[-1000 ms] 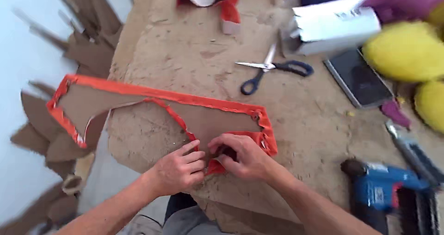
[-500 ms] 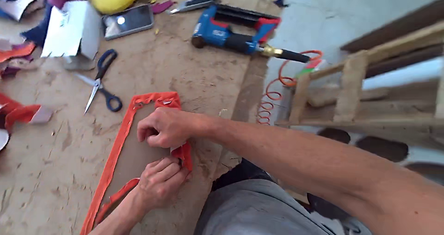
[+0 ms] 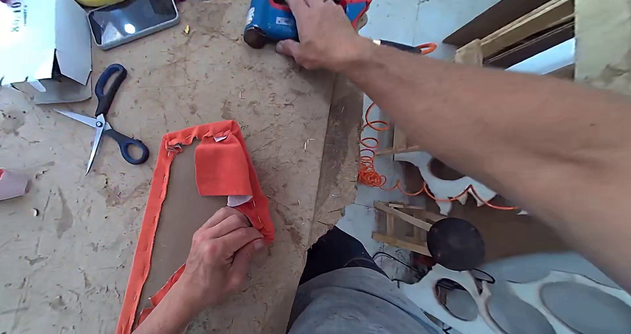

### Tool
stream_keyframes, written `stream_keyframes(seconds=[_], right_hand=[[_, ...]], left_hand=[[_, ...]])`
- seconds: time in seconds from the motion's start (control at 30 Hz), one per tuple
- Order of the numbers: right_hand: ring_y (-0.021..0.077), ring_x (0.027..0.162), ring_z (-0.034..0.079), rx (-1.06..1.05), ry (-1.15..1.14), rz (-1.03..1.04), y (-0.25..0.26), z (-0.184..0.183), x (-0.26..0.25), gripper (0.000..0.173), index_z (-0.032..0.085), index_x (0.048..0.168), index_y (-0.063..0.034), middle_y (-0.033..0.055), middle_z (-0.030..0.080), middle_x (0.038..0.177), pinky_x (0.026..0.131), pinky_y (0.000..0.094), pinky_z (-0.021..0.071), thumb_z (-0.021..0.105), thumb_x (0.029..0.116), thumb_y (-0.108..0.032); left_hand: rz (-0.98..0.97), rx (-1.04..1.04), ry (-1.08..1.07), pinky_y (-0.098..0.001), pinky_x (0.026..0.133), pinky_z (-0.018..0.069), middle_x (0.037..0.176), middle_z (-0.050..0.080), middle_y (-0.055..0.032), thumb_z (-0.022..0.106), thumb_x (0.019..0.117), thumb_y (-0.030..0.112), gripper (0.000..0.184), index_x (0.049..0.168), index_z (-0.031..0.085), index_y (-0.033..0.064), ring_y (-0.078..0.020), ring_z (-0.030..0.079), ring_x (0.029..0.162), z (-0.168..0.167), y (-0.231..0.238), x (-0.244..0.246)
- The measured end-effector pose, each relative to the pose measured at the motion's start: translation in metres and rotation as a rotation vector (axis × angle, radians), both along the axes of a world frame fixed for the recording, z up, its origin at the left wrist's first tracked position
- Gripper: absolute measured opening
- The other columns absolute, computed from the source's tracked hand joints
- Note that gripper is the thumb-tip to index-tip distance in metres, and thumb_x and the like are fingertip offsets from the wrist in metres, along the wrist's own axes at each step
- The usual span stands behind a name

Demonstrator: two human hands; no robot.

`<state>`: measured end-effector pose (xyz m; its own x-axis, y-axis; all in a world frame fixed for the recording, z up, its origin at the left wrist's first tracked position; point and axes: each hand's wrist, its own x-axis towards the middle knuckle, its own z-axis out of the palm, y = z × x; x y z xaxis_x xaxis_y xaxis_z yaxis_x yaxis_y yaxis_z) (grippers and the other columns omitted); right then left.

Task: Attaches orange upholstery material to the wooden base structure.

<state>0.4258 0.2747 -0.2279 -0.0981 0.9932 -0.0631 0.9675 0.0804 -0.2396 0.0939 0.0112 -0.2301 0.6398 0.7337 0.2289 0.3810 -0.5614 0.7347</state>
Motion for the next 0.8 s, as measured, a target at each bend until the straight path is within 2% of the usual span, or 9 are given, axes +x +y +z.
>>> stream_keyframes(seconds=[0.1, 0.17, 0.27, 0.33, 0.37, 0.4, 0.47, 0.57, 0.8], right_hand=[[0.0481, 0.114, 0.063, -0.008, 0.041, -0.065, -0.007, 0.033, 0.007, 0.05, 0.062, 0.131, -0.0035, 0.0274, 0.066, 0.118, 0.091, 0.072, 0.0467, 0.064, 0.092, -0.036], [0.0425, 0.099, 0.067, -0.005, 0.139, -0.164, -0.05, 0.07, 0.014, 0.038, 0.069, 0.114, -0.0056, 0.0224, 0.069, 0.102, 0.081, 0.0702, 0.0482, 0.063, 0.091, -0.036], [0.0236, 0.068, 0.067, -0.037, 0.287, -0.159, -0.169, 0.115, 0.024, 0.027, 0.068, 0.101, -0.0112, 0.0079, 0.067, 0.08, 0.057, 0.0536, 0.0538, 0.065, 0.0915, -0.037], [0.008, 0.059, 0.064, -0.054, 0.321, -0.154, -0.26, 0.123, 0.014, 0.025, 0.066, 0.1, -0.0203, -0.0061, 0.066, 0.075, 0.048, 0.0372, 0.055, 0.067, 0.0858, -0.041], [0.0013, 0.064, 0.064, -0.061, 0.331, -0.136, -0.299, 0.12, 0.005, 0.028, 0.066, 0.102, -0.022, -0.0104, 0.066, 0.078, 0.052, 0.0302, 0.0558, 0.069, 0.0831, -0.043], [-0.0001, 0.076, 0.067, -0.105, 0.38, -0.125, -0.332, 0.118, -0.004, 0.034, 0.067, 0.109, -0.0185, -0.0077, 0.07, 0.086, 0.064, 0.0281, 0.0598, 0.073, 0.0834, -0.041], [0.0054, 0.09, 0.071, -0.197, 0.496, -0.107, -0.369, 0.114, -0.029, 0.039, 0.07, 0.117, -0.0084, 0.005, 0.076, 0.098, 0.08, 0.031, 0.0612, 0.077, 0.087, -0.031], [0.0114, 0.082, 0.073, -0.283, 0.525, -0.12, -0.386, 0.102, -0.056, 0.033, 0.075, 0.114, -0.008, 0.0072, 0.077, 0.092, 0.072, 0.0367, 0.061, 0.076, 0.0868, -0.027], [0.0093, 0.083, 0.073, -0.289, 0.49, -0.127, -0.391, 0.087, -0.071, 0.035, 0.074, 0.117, -0.0095, 0.0047, 0.077, 0.093, 0.072, 0.0329, 0.0608, 0.075, 0.0856, -0.026]], left_hand=[[0.062, 0.052, 0.01, -0.0273, 0.09, 0.0552, 0.088, 0.068, 0.0061, 0.065, 0.0951, 0.023, 0.016, 0.086, 0.076, 0.0145, -0.0095, 0.065, 0.1, -0.003, -0.003, 0.006], [0.094, 0.078, 0.025, -0.0324, 0.098, 0.0534, 0.085, 0.066, 0.0052, 0.066, 0.0936, 0.022, 0.016, 0.083, 0.074, 0.0139, -0.0113, 0.065, 0.1, -0.004, -0.008, 0.008], [0.122, 0.107, 0.03, -0.0407, 0.109, 0.05, 0.085, 0.066, 0.0031, 0.065, 0.0925, 0.02, 0.016, 0.08, 0.072, 0.0129, -0.0131, 0.066, 0.101, -0.005, -0.01, 0.011], [0.141, 0.11, 0.034, -0.0357, 0.1, 0.0535, 0.084, 0.065, 0.0027, 0.064, 0.0917, 0.02, 0.017, 0.078, 0.071, 0.0128, -0.0127, 0.066, 0.096, -0.005, -0.01, 0.013], [0.147, 0.105, 0.036, -0.0336, 0.097, 0.0546, 0.085, 0.065, 0.0022, 0.064, 0.0914, 0.019, 0.016, 0.078, 0.071, 0.0126, -0.0128, 0.066, 0.096, -0.004, -0.01, 0.014], [0.148, 0.099, 0.038, -0.0325, 0.096, 0.0555, 0.086, 0.066, 0.0015, 0.064, 0.0913, 0.019, 0.016, 0.078, 0.071, 0.0123, -0.0133, 0.066, 0.097, -0.003, -0.01, 0.015], [0.15, 0.098, 0.046, -0.0312, 0.088, 0.0566, 0.085, 0.066, 0.0009, 0.064, 0.0909, 0.019, 0.016, 0.077, 0.07, 0.0121, -0.0142, 0.066, 0.094, -0.003, -0.01, 0.016], [0.142, 0.087, 0.071, -0.0301, 0.076, 0.0554, 0.081, 0.062, 0.0012, 0.063, 0.091, 0.019, 0.017, 0.077, 0.07, 0.012, -0.0146, 0.063, 0.088, -0.003, -0.009, 0.018], [0.126, 0.089, 0.086, -0.0293, 0.076, 0.0551, 0.08, 0.062, 0.0012, 0.062, 0.0912, 0.017, 0.017, 0.077, 0.07, 0.0117, -0.0148, 0.063, 0.087, -0.002, -0.008, 0.018]])
